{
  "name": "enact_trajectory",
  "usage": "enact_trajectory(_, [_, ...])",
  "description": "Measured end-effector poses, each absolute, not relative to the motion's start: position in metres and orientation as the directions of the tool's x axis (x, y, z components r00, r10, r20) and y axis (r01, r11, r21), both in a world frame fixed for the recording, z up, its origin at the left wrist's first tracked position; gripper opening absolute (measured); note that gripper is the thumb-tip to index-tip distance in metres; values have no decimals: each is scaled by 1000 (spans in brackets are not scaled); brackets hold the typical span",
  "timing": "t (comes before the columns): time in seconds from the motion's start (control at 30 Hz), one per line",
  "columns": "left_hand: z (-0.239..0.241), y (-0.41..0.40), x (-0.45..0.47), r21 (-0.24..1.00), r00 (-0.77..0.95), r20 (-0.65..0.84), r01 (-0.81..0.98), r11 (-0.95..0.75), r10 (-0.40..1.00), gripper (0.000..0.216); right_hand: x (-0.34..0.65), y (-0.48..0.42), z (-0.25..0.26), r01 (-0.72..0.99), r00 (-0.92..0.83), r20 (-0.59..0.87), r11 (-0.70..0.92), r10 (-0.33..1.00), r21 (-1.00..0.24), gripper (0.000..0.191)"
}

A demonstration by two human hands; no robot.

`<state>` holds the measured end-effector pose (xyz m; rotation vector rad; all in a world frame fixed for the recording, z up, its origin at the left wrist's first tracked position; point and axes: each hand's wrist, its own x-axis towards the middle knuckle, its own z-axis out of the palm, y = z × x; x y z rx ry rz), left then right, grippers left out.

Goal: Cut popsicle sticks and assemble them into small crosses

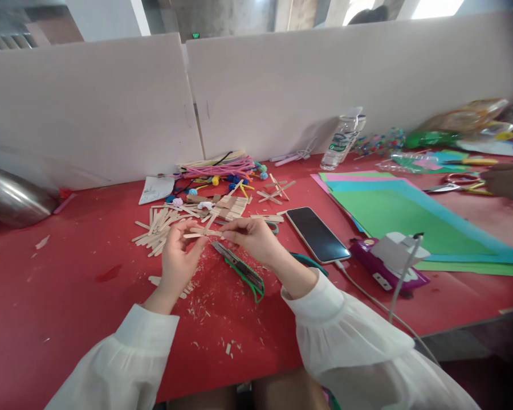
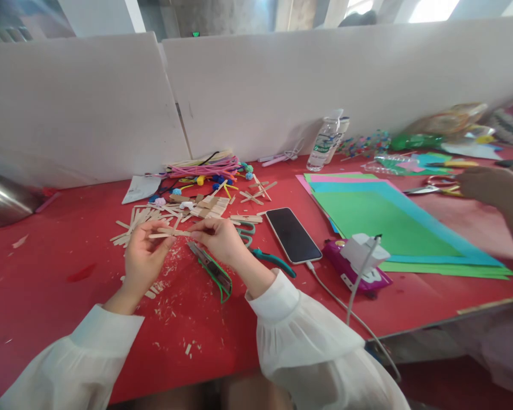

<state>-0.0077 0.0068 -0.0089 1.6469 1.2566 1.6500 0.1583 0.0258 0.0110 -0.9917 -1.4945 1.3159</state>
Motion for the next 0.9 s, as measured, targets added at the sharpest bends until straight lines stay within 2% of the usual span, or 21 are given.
enact_trajectory(0.3, [-5,4,-3,919,-62,382,134,-372,922,43,158,28,8,31,-319,165,184,933,-982,11])
enact_trajectory(0.5, [-10,3,-1,896,-31,424,158,-414,905,38,164,30,9,-45,-397,92,81,913,-996,9])
enact_trajectory(0.63, [-13,2,-1,902,-53,415,155,-403,908,36,162,30,9,-12,-402,62,63,913,-998,7])
enact_trajectory(0.73, [-12,3,0,924,-93,372,125,-360,923,39,159,28,9,141,-337,180,239,924,-961,8])
enact_trajectory(0.83, [-8,4,0,947,-148,320,81,-311,936,43,157,24,7,347,-282,410,491,867,-799,12])
enact_trajectory(0.9, [-5,5,0,959,-166,283,44,-280,945,45,156,21,6,440,-289,514,589,807,-677,14])
